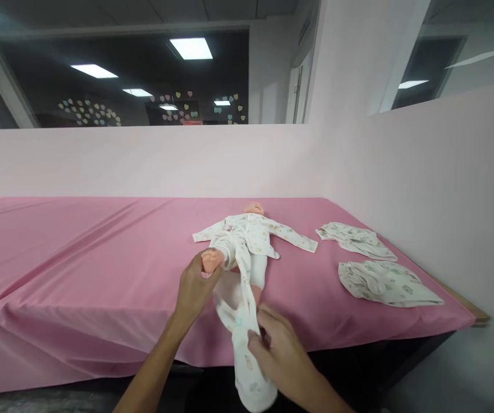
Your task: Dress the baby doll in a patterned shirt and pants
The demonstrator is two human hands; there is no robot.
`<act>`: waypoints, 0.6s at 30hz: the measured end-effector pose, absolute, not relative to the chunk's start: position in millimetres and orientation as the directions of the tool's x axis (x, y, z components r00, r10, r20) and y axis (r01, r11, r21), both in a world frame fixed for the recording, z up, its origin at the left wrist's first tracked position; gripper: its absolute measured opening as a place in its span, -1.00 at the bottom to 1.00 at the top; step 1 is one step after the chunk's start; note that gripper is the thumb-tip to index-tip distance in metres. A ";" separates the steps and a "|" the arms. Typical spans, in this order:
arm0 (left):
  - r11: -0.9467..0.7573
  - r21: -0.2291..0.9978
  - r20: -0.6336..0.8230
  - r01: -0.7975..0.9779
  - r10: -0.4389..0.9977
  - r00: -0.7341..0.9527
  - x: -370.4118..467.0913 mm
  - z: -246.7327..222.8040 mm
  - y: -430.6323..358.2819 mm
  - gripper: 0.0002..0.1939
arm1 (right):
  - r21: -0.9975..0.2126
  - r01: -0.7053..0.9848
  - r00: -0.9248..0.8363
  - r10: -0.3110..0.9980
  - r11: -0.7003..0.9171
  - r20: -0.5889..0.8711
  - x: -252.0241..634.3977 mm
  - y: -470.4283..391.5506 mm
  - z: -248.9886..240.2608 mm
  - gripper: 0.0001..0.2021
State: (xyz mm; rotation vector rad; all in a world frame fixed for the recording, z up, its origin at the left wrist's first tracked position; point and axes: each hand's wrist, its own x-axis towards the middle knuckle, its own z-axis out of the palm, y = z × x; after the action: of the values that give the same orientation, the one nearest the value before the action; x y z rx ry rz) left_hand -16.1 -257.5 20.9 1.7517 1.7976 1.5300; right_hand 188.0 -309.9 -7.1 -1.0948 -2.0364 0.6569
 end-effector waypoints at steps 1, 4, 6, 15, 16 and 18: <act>-0.231 0.761 0.484 0.606 0.824 -0.295 -18.4 22.6 -256.8 -0.65 | -0.727 0.459 -0.382 0.852 0.511 0.358 195.8 -306.1 8.2 -0.88; -0.217 0.799 0.463 0.560 0.816 -0.345 -23.7 24.3 -255.4 -0.64 | -0.722 0.539 -0.219 0.900 0.433 0.376 221.7 -275.5 51.9 -0.81; -0.220 0.827 0.450 0.518 0.811 -0.374 -24.6 21.8 -255.7 -0.63 | -0.638 0.651 -0.075 0.871 0.411 0.485 237.8 -245.0 77.4 -0.75; -0.115 0.883 0.289 0.455 0.896 -0.336 -22.9 -17.4 -270.8 -0.52 | -0.495 0.749 -0.158 0.844 0.441 0.513 250.9 -231.1 75.8 -0.81; -0.104 0.878 0.267 0.468 0.916 -0.298 -25.1 -20.7 -274.1 -0.50 | -0.485 0.748 -0.245 0.867 0.454 0.434 251.7 -242.5 63.9 -0.80; -0.101 0.863 0.219 0.495 0.958 -0.187 -30.2 -22.5 -281.3 -0.48 | -0.489 0.728 -0.372 0.876 0.481 0.307 255.7 -261.7 42.2 -0.80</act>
State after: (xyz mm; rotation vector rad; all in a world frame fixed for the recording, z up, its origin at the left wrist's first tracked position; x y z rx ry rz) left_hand -30.2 -281.3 -22.5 1.5896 1.6869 1.2402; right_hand 255.7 -261.7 42.2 -1.3227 -2.2014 0.3692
